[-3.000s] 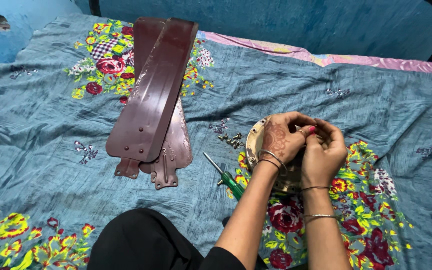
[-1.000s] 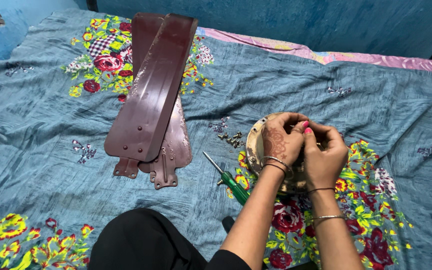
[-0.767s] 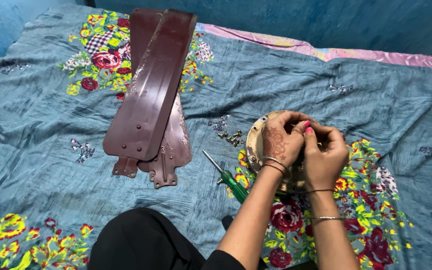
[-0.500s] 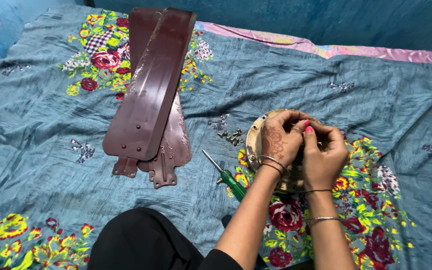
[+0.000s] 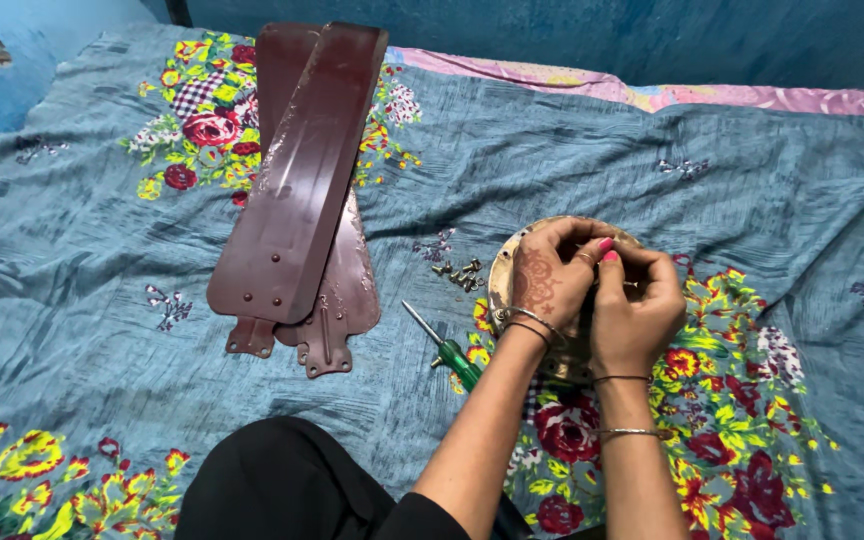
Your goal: The person attaches fan blades to a fan motor housing using a screwdriver. They align each blade to the mounting plate and tighten screws to secure them.
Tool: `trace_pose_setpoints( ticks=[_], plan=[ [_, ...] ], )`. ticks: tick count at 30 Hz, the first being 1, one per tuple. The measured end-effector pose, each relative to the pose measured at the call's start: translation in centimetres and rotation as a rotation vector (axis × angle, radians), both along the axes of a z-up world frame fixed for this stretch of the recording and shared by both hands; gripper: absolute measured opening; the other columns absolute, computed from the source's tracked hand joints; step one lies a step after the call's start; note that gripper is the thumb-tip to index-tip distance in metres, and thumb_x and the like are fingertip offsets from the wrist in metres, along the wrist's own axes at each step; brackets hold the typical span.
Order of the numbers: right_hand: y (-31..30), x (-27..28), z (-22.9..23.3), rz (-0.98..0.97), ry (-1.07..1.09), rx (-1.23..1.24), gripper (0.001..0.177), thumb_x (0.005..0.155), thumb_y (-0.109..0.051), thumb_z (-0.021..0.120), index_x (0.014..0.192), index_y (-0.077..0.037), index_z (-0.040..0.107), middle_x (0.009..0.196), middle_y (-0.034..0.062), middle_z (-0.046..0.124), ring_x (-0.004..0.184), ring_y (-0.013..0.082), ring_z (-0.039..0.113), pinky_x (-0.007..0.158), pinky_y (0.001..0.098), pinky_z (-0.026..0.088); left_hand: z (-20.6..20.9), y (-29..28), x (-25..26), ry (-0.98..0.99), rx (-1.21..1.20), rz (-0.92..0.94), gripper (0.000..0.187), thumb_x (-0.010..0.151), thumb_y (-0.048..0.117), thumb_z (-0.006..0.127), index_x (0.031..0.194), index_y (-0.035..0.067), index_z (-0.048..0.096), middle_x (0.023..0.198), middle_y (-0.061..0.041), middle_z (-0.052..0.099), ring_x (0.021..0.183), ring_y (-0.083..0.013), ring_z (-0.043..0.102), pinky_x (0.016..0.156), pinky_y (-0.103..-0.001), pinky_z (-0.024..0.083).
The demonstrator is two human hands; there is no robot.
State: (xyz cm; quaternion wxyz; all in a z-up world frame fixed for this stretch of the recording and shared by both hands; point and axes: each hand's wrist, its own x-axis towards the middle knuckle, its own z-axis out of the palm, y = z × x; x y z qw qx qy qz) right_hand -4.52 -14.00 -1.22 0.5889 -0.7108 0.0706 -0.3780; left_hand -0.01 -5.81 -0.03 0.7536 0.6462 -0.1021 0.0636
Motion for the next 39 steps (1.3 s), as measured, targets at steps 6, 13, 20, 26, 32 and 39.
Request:
trace_pose_setpoints(
  ticks=[6, 13, 20, 26, 32, 39],
  plan=[
    [0.3, 0.0, 0.3, 0.017, -0.015, 0.008, 0.009, 0.1, -0.005, 0.071, 0.105, 0.001, 0.067, 0.101, 0.005, 0.073, 0.09, 0.0076, 0.067, 0.082, 0.0226, 0.056, 0.4, 0.9, 0.3, 0.038, 0.057, -0.071, 0.011, 0.091, 0.006, 0.072, 0.1, 0.001, 0.077, 0.09, -0.009, 0.079, 0.081, -0.0134, 0.075, 0.076, -0.029, 0.061],
    [0.7, -0.4, 0.8, 0.024, 0.001, 0.001, 0.011, 0.101, -0.003, 0.069, 0.109, 0.004, 0.067, 0.104, 0.0061, 0.073, 0.093, 0.0081, 0.068, 0.084, 0.0235, 0.057, 0.3, 1.5, 0.5, 0.01, -0.01, -0.112, 0.013, 0.091, 0.005, 0.072, 0.102, 0.001, 0.076, 0.094, -0.007, 0.079, 0.085, -0.0109, 0.073, 0.079, -0.027, 0.06],
    [0.0, -0.7, 2.3, 0.129, 0.036, 0.023, 0.023, 0.099, -0.002, 0.071, 0.12, 0.004, 0.067, 0.111, 0.0068, 0.073, 0.096, 0.0089, 0.068, 0.087, 0.0236, 0.057, 0.7, 2.4, 0.4, 0.049, 0.037, -0.136, 0.014, 0.092, 0.006, 0.074, 0.104, 0.002, 0.077, 0.096, -0.004, 0.079, 0.087, -0.0091, 0.073, 0.079, -0.026, 0.06],
    [-1.6, -0.2, 2.7, 0.246, 0.074, 0.054, 0.024, 0.098, -0.006, 0.075, 0.12, 0.004, 0.072, 0.111, 0.0074, 0.076, 0.097, 0.0087, 0.071, 0.089, 0.0238, 0.058, 0.9, 2.1, 1.7, -0.038, 0.096, -0.123, 0.016, 0.09, 0.007, 0.075, 0.105, 0.002, 0.077, 0.1, -0.005, 0.075, 0.089, -0.0104, 0.074, 0.078, -0.028, 0.061],
    [-3.5, 1.1, 1.8, 0.235, 0.179, 0.179, 0.02, 0.097, -0.01, 0.078, 0.111, 0.003, 0.075, 0.097, 0.0048, 0.075, 0.078, 0.0061, 0.067, 0.069, 0.0204, 0.054, 1.0, 2.1, 3.6, 0.0, 0.135, -0.268, 0.016, 0.088, 0.008, 0.077, 0.104, 0.002, 0.079, 0.093, -0.006, 0.08, 0.083, -0.01, 0.074, 0.078, -0.027, 0.062],
    [-5.1, 1.8, 0.8, 0.326, 0.268, 0.242, 0.022, 0.1, -0.015, 0.074, 0.114, 0.002, 0.071, 0.091, 0.0018, 0.072, 0.068, 0.0055, 0.061, 0.059, 0.021, 0.051, 1.1, 1.6, 5.2, 0.062, 0.168, -0.377, 0.019, 0.086, 0.01, 0.079, 0.104, 0.003, 0.081, 0.092, -0.008, 0.081, 0.08, -0.0102, 0.074, 0.074, -0.028, 0.062]
  ],
)
